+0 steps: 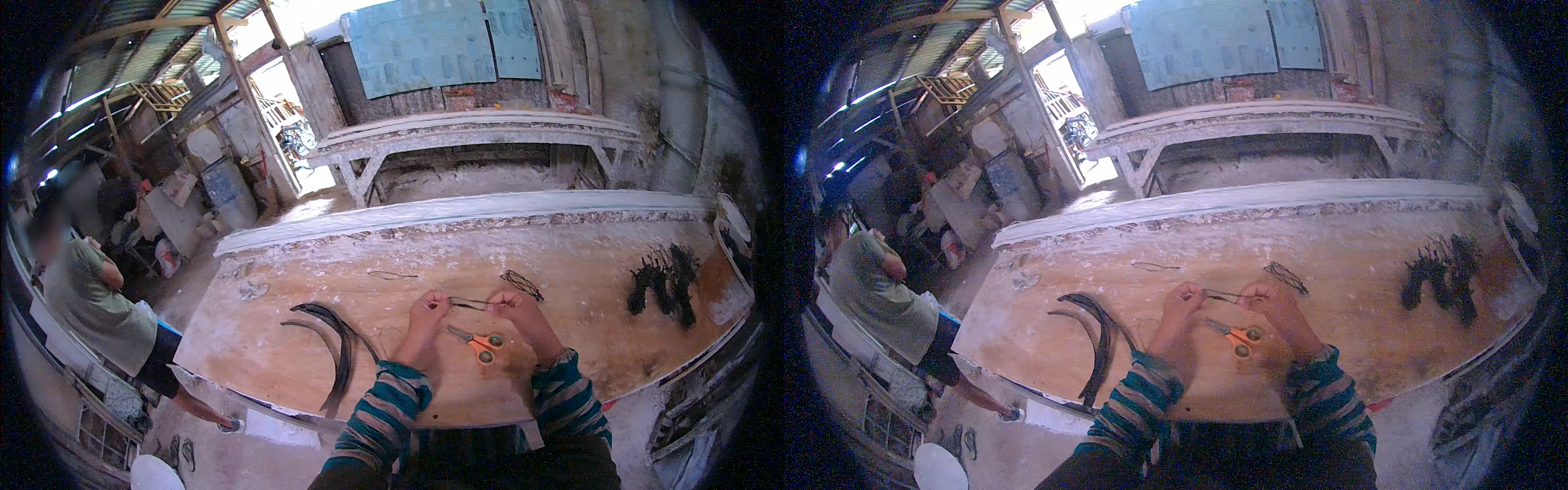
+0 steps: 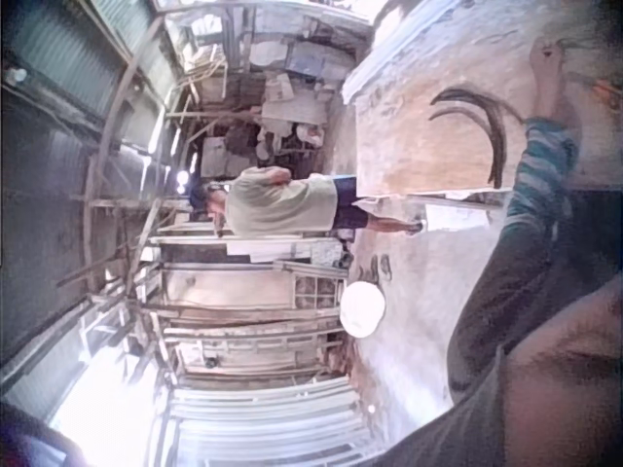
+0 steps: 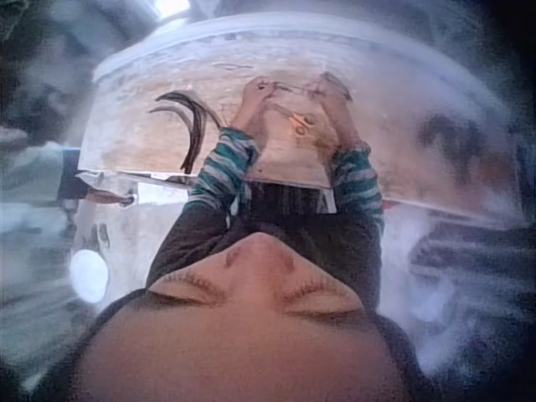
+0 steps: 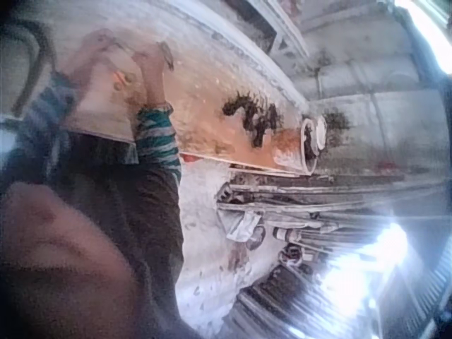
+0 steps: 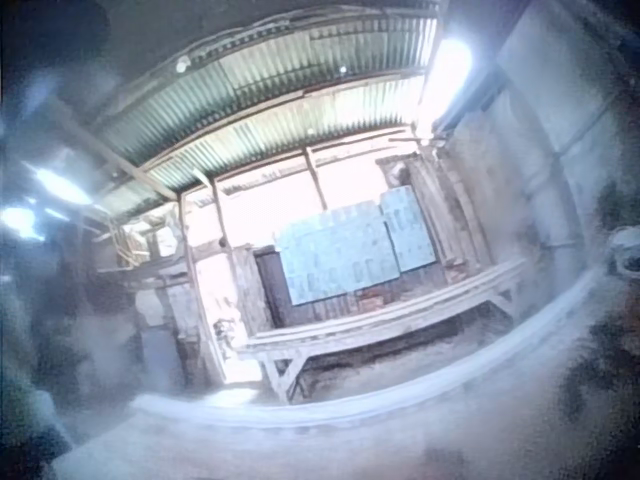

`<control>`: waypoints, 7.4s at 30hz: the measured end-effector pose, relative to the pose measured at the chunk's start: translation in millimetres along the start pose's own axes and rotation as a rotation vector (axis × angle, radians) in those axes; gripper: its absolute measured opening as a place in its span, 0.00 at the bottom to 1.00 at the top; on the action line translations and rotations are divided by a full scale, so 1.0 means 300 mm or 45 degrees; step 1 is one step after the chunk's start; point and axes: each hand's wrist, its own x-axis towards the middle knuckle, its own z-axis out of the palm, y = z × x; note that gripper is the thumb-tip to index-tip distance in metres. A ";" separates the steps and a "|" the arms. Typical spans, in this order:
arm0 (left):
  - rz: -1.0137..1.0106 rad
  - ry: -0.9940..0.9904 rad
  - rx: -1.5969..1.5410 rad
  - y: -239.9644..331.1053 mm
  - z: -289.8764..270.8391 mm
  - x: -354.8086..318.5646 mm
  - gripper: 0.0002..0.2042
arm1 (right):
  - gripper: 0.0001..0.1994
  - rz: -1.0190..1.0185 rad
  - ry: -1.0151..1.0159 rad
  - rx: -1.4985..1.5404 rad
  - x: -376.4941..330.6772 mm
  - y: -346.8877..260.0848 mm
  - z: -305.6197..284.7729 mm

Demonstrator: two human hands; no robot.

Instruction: The person uses orange-handled scissors to cut short lengths from black flexible cords on a wooden workbench. A second person in the background handles a white net-like material. The camera wearer repeatedly cuts and places the cord pieces on the table.

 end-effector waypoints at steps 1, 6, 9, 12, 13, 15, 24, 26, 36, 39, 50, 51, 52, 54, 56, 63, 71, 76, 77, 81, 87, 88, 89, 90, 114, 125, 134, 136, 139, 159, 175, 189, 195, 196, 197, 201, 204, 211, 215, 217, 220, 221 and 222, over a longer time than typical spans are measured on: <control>0.002 0.029 -0.004 -0.002 -0.004 0.002 0.03 | 0.09 -0.008 -0.067 0.008 -0.008 -0.032 0.021; 0.053 0.069 0.065 -0.023 0.004 0.008 0.03 | 0.10 0.038 -0.248 0.059 -0.029 -0.063 0.060; 0.037 0.050 0.244 -0.031 0.006 0.009 0.03 | 0.08 0.059 -0.247 0.089 -0.026 -0.035 0.033; 0.056 -0.020 0.295 -0.061 0.008 0.009 0.03 | 0.06 0.089 -0.205 0.180 -0.019 0.004 0.015; 0.074 -0.047 0.290 -0.073 0.013 0.009 0.03 | 0.05 0.120 -0.180 0.212 -0.020 0.003 0.015; 0.161 -0.128 0.171 -0.099 0.007 0.007 0.04 | 0.04 0.118 -0.151 0.243 -0.017 0.003 0.032; -0.036 -0.371 -0.050 -0.048 0.034 -0.026 0.05 | 0.06 -0.131 0.224 0.048 0.026 0.094 -0.015; -0.047 -0.519 -0.041 -0.048 0.036 -0.041 0.06 | 0.08 -0.161 0.326 -0.013 0.036 0.114 -0.016; -0.120 -0.655 -0.149 -0.012 0.086 -0.072 0.04 | 0.04 -0.573 0.775 -0.821 0.049 0.073 0.008; 0.059 -0.361 0.020 -0.057 0.041 -0.021 0.05 | 0.03 -0.621 0.726 -0.894 0.044 0.106 -0.005; 0.090 0.197 -0.085 -0.045 -0.020 0.022 0.03 | 0.08 -0.066 -0.400 0.016 -0.009 0.035 0.094; 0.081 0.168 -0.067 -0.044 -0.013 0.020 0.03 | 0.07 -0.024 -0.347 0.041 -0.018 0.025 0.098; 0.071 0.139 -0.049 -0.043 -0.005 0.018 0.03 | 0.06 0.017 -0.294 0.065 -0.027 0.017 0.101; 0.079 0.109 -0.012 -0.080 -0.025 0.034 0.03 | 0.05 0.066 -0.247 0.104 -0.034 -0.010 0.108; 0.069 0.059 0.019 -0.092 -0.029 0.037 0.03 | 0.03 0.089 -0.226 0.134 -0.035 -0.030 0.100; 0.066 -0.183 0.040 -0.031 0.014 -0.011 0.05 | 0.04 0.086 -0.100 0.294 -0.026 -0.013 0.081; 0.030 -0.689 0.028 0.019 0.054 -0.064 0.05 | 0.06 -0.379 0.497 -0.267 0.038 0.168 -0.020; -0.087 -0.939 -0.014 0.028 0.123 -0.118 0.10 | 0.07 -0.455 0.625 -0.497 0.062 0.146 -0.002; -0.078 -0.866 0.036 0.023 0.121 -0.114 0.10 | 0.08 -0.470 0.641 -0.457 0.048 0.110 0.025; -0.046 -0.532 0.201 -0.002 0.069 -0.057 0.08 | 0.04 -0.403 0.622 -0.524 0.048 0.146 -0.004; 0.083 0.045 0.066 -0.026 0.003 0.006 0.05 | 0.05 -0.281 0.340 -0.423 0.031 0.094 0.020; 0.115 0.143 0.018 -0.024 -0.002 0.011 0.04 | 0.04 -0.258 0.240 -0.427 0.021 0.075 0.039; 0.108 0.193 0.018 -0.011 -0.005 0.007 0.04 | 0.03 -0.235 0.140 -0.430 0.010 0.045 0.067; 0.098 0.233 0.016 0.005 0.000 0.002 0.04 | 0.04 -0.250 0.066 -0.383 -0.003 0.029 0.085; -0.114 -0.908 -0.100 -0.032 0.047 -0.047 0.04 | 0.06 -0.413 0.529 -0.545 0.042 0.128 0.006; -0.209 -0.590 -0.178 -0.050 0.095 -0.061 0.08 | 0.06 -0.498 0.834 -1.301 0.034 0.096 0.027; 0.094 0.162 0.032 0.000 0.006 0.002 0.06 | 0.05 -0.253 0.182 -0.500 0.011 0.041 0.066; 0.112 0.258 0.152 -0.003 -0.007 0.017 0.05 | 0.05 -0.275 0.006 -0.413 -0.006 0.027 0.100; 0.155 0.177 -0.014 -0.055 -0.032 0.035 0.05 | 0.05 -0.249 -0.254 -0.223 -0.017 0.037 0.143; -0.027 -0.357 0.072 -0.090 0.011 0.003 0.03 | 0.04 -0.167 0.129 -0.162 0.001 0.049 0.092; -0.036 -0.799 0.004 -0.002 0.087 -0.071 0.07 | 0.07 -0.496 0.709 -1.086 0.046 0.094 0.016; 0.194 0.170 0.182 -0.034 -0.016 0.029 0.02 | 0.05 -0.321 -0.142 -0.296 -0.014 0.066 0.135; 0.070 0.069 0.015 -0.041 -0.009 0.018 0.02 | 0.07 -0.074 -0.399 -0.065 -0.031 0.071 0.143; 0.077 0.060 0.032 -0.043 -0.010 0.017 0.02 | 0.07 -0.076 -0.389 -0.115 -0.029 0.070 0.142; 0.068 0.037 0.033 -0.041 -0.008 0.014 0.02 | 0.07 -0.079 -0.378 -0.165 -0.028 0.069 0.139; -0.026 -0.082 0.092 -0.024 0.011 -0.007 0.01 | 0.05 -0.111 -0.420 -0.188 -0.027 0.041 0.129; 0.016 -0.168 0.212 -0.012 0.021 -0.021 0.00 | 0.03 0.005 -0.280 -0.139 -0.041 -0.009 0.137; 0.085 -0.395 0.163 -0.042 0.030 -0.021 0.01 | 0.03 -0.162 0.148 -0.061 0.018 0.070 0.049; 0.021 -0.520 0.086 -0.028 0.039 -0.034 0.03 | 0.04 -0.224 0.425 -0.393 0.031 0.103 0.024; -0.055 -0.650 0.008 -0.021 0.054 -0.043 0.04 | 0.04 -0.218 0.494 -0.596 0.034 0.139 -0.009; -0.037 -0.860 -0.090 -0.079 0.099 -0.077 0.05 | 0.04 -0.254 0.547 -0.724 0.049 0.150 -0.014; -0.065 -0.858 -0.100 -0.064 0.113 -0.080 0.05 | 0.05 -0.271 0.565 -0.740 0.052 0.147 -0.018; -0.094 -0.855 -0.108 -0.033 0.130 -0.088 0.05 | 0.05 -0.251 0.622 -0.641 0.052 0.141 -0.020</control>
